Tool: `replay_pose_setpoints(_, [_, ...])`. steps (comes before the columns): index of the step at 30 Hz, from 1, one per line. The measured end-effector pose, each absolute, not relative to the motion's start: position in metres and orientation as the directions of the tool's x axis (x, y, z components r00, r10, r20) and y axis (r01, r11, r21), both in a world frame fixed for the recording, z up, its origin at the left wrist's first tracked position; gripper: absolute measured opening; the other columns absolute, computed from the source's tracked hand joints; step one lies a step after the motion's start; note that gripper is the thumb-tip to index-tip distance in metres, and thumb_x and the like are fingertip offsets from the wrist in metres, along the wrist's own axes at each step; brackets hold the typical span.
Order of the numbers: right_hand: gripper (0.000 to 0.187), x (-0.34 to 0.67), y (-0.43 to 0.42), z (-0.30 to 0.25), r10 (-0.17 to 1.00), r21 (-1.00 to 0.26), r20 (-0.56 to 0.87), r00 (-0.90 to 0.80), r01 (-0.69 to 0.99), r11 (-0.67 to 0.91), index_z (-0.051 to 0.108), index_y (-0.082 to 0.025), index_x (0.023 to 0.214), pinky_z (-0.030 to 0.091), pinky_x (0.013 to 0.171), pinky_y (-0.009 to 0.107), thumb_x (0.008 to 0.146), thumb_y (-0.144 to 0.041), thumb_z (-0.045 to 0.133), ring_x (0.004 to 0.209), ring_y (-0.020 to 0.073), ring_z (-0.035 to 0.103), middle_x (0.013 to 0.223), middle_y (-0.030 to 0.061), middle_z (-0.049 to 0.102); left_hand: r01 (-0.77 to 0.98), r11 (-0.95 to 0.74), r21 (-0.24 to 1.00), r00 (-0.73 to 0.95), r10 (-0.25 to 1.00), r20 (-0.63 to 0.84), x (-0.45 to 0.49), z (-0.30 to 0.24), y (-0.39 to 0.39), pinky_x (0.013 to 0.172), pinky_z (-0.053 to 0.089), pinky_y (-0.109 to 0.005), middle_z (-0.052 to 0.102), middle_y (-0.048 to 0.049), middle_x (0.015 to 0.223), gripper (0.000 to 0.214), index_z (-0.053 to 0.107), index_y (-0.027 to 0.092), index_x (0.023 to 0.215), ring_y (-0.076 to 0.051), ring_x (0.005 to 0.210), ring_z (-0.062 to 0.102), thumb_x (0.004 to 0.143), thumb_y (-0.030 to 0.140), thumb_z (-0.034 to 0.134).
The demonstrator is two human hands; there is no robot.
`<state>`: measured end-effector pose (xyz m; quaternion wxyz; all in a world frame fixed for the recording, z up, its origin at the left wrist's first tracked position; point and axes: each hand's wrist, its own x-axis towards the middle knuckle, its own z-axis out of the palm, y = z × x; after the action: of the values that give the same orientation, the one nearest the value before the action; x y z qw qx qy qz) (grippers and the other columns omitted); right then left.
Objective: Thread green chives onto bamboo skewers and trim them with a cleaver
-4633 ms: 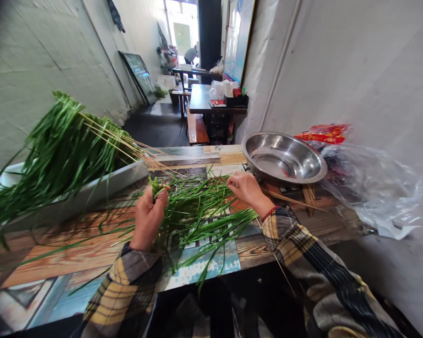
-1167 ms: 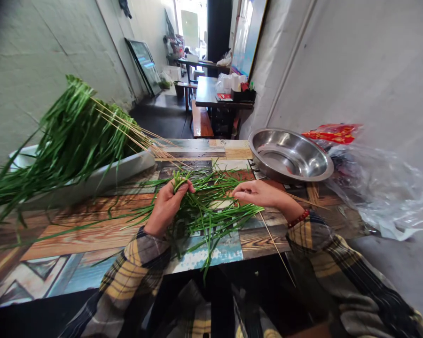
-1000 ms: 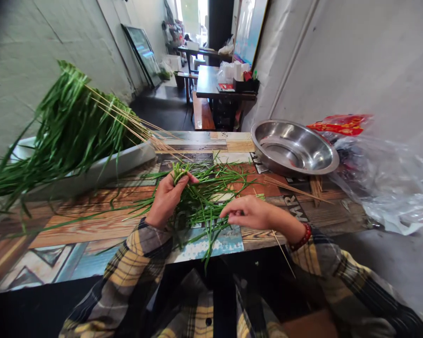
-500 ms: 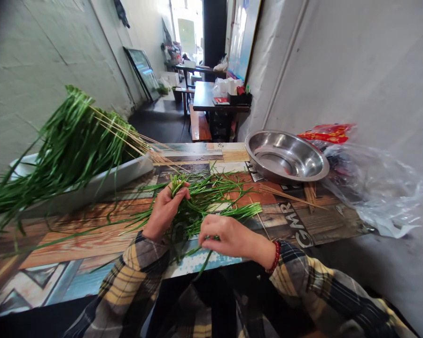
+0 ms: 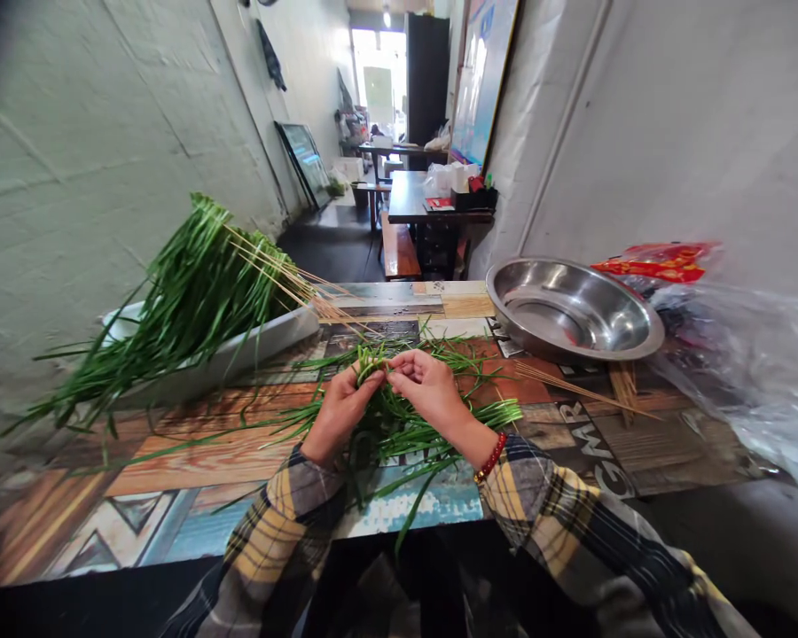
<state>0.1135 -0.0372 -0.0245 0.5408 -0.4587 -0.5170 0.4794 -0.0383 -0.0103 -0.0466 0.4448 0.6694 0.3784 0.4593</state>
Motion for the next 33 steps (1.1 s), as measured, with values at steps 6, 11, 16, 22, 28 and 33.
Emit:
replay_pose_setpoints(6, [0.025,0.108,-0.028,-0.023,0.993,-0.99,0.113,-0.029,-0.09,0.11,0.055,-0.018,0.086,0.053,0.058,0.022,0.067,-0.025,0.07,0.061,0.0092,0.063,0.069,-0.0039,0.062,0.102,-0.387,0.916,0.285,0.894,0.346,-0.039,-0.048,-0.008,0.084,0.043,-0.029,0.064,-0.0039,0.091,0.02,0.065,0.018,0.089,-0.017,0.089,0.056,0.086,0.034,0.054])
replay_pose_setpoints(11, [0.021,0.115,-0.025,-0.012,0.979,-0.99,0.131,-0.159,-0.071,0.121,0.058,-0.018,0.094,0.056,0.065,0.024,0.076,-0.027,0.064,0.072,0.0093,0.065,0.085,0.0007,0.067,0.126,-0.427,0.895,0.257,0.886,0.386,-0.038,-0.041,-0.011,0.09,0.043,-0.031,0.066,-0.0059,0.099,0.02,0.068,0.019,0.09,-0.02,0.098,0.058,0.085,0.035,0.057])
replay_pose_setpoints(16, [0.028,0.141,-0.023,0.003,0.951,-0.975,0.199,-0.235,0.051,0.217,0.057,-0.016,0.109,0.056,0.069,0.027,0.086,-0.032,0.055,0.084,0.0131,0.067,0.101,0.0082,0.069,0.057,-0.295,0.954,0.216,0.936,0.277,-0.039,-0.036,-0.015,0.081,0.047,-0.03,0.07,-0.0047,0.087,0.027,0.068,0.017,0.096,-0.018,0.084,0.062,0.086,0.039,0.055])
replay_pose_setpoints(22, [0.028,0.184,-0.012,-0.013,0.94,-0.797,0.297,-0.165,0.499,0.34,0.061,-0.017,0.113,0.053,0.08,0.034,0.088,-0.023,0.051,0.093,0.0167,0.065,0.106,0.009,0.069,-0.274,-0.189,0.943,0.12,0.966,0.228,-0.042,-0.032,-0.016,0.082,0.05,-0.03,0.07,-0.0037,0.089,0.022,0.06,0.019,0.097,-0.015,0.084,0.064,0.086,0.038,0.055])
replay_pose_setpoints(28, [0.031,0.185,-0.018,-0.058,0.804,-0.418,0.26,-0.535,0.688,0.593,0.066,-0.014,0.111,0.045,0.098,0.038,0.084,-0.009,0.052,0.114,0.02,0.056,0.118,0.0128,0.063,-0.387,-0.252,0.887,0.021,0.959,0.281,-0.052,-0.006,-0.013,0.089,0.05,-0.036,0.07,-0.0019,0.091,0.019,0.055,0.02,0.093,-0.016,0.087,0.066,0.086,0.038,0.056])
replay_pose_setpoints(33, [0.03,0.181,-0.019,-0.067,0.831,-0.31,0.2,-0.519,0.771,0.556,0.065,-0.013,0.112,0.045,0.098,0.036,0.085,-0.011,0.053,0.115,0.0212,0.054,0.12,0.0141,0.061,-0.326,-0.485,0.812,-0.117,0.872,0.474,-0.076,0.062,-0.009,0.083,0.053,-0.034,0.065,0.0029,0.08,0.014,0.055,0.021,0.091,-0.013,0.079,0.065,0.087,0.034,0.056])
